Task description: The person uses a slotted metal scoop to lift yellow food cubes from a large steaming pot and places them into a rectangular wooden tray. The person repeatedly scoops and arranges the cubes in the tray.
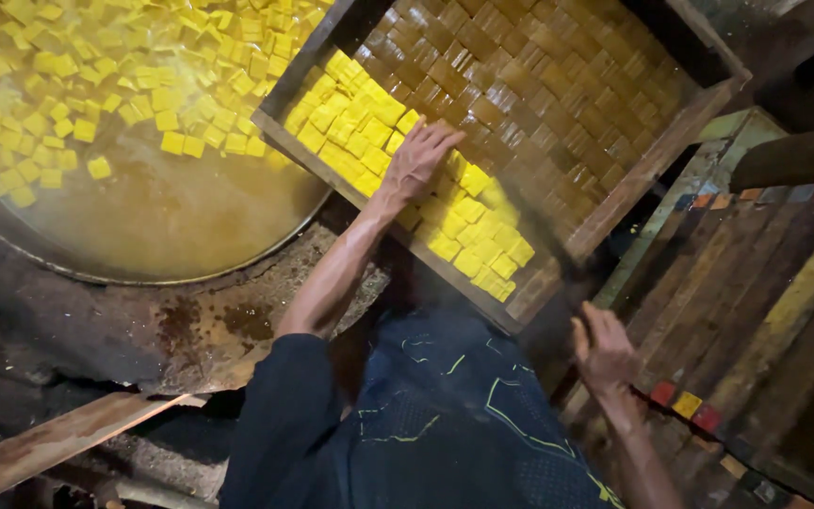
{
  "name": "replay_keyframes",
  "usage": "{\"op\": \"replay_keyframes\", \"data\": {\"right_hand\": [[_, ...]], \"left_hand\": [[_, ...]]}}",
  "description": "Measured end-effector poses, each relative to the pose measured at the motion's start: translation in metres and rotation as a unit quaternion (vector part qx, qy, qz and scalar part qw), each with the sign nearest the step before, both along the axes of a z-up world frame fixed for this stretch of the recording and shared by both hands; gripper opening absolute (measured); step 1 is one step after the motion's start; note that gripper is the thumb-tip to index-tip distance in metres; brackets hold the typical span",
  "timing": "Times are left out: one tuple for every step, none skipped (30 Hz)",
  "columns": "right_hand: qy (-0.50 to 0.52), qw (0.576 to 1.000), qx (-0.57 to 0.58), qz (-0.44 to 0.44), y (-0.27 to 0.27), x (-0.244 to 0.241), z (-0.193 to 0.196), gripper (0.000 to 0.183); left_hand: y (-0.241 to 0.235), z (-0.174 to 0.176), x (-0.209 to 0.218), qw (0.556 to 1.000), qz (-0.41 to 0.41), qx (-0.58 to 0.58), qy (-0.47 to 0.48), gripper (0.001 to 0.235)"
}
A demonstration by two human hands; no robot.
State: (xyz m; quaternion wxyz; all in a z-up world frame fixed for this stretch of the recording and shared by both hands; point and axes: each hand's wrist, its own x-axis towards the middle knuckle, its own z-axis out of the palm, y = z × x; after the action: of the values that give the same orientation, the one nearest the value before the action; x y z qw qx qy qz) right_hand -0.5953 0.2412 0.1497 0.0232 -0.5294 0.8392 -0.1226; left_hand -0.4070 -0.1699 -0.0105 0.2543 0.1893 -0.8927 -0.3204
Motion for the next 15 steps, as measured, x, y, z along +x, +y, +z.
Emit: {"op": "replay_keyframes", "data": {"right_hand": [[-0.009, 1.0, -0.009, -0.003, 0.0, 0.004, -0.002, 0.028], [-0.019, 1.0, -0.017, -0.007, -0.001, 0.006, -0.005, 0.028], [-0.029, 0.999, -0.024, -0.008, -0.002, 0.008, -0.007, 0.028], [-0.028, 0.999, -0.025, -0.008, -0.003, 0.009, -0.008, 0.029], [-0.028, 0.999, -0.026, -0.004, -0.006, 0.007, -0.01, 0.03], [-0.028, 0.999, -0.027, -0.001, -0.009, 0.006, -0.009, 0.031], [-0.026, 0.999, -0.031, 0.004, -0.017, 0.003, -0.009, 0.031], [-0.024, 0.999, -0.035, 0.009, -0.024, 0.001, -0.008, 0.031], [-0.023, 0.999, -0.037, 0.017, -0.031, -0.003, -0.005, 0.03], [-0.021, 0.998, -0.051, 0.003, -0.04, -0.004, -0.003, 0.03], [-0.02, 0.998, -0.066, -0.009, -0.044, 0.0, -0.002, 0.029], [-0.019, 0.996, -0.081, -0.02, -0.049, 0.007, -0.002, 0.028], [-0.064, 0.99, -0.122, -0.019, -0.063, 0.012, -0.005, 0.029], [-0.109, 0.981, -0.161, -0.017, -0.077, 0.021, -0.009, 0.029], [-0.165, 0.967, -0.195, -0.004, -0.096, 0.032, -0.018, 0.029]], "left_hand": [[-0.005, 0.003, 0.004, 0.987, -0.023, 0.062, 0.149, 0.092], [-0.01, 0.006, 0.005, 0.947, -0.048, 0.121, 0.294, 0.115], [-0.013, 0.009, 0.008, 0.99, 0.006, 0.026, 0.139, 0.091], [-0.016, 0.011, 0.008, 0.996, 0.059, -0.07, -0.022, 0.067], [-0.019, 0.014, 0.008, 0.963, 0.111, -0.163, -0.183, 0.044], [-0.019, 0.017, 0.012, 0.964, 0.087, -0.136, -0.212, 0.041], [-0.021, 0.021, 0.016, 0.962, 0.063, -0.113, -0.239, 0.039], [-0.02, 0.025, 0.023, 0.959, 0.04, -0.09, -0.266, 0.036], [-0.013, 0.027, 0.034, 0.972, 0.056, -0.101, -0.206, 0.043], [-0.004, 0.028, 0.048, 0.98, 0.071, -0.113, -0.145, 0.049], [0.004, 0.026, 0.063, 0.984, 0.089, -0.126, -0.084, 0.056], [0.017, 0.023, 0.084, 0.988, 0.1, -0.049, -0.104, 0.053], [0.028, 0.019, 0.109, 0.985, 0.115, 0.027, -0.123, 0.055], [0.037, 0.013, 0.13, 0.98, 0.177, 0.028, -0.085, 0.056], [0.05, 0.006, 0.163, 0.966, 0.251, 0.029, -0.053, 0.058]]}}
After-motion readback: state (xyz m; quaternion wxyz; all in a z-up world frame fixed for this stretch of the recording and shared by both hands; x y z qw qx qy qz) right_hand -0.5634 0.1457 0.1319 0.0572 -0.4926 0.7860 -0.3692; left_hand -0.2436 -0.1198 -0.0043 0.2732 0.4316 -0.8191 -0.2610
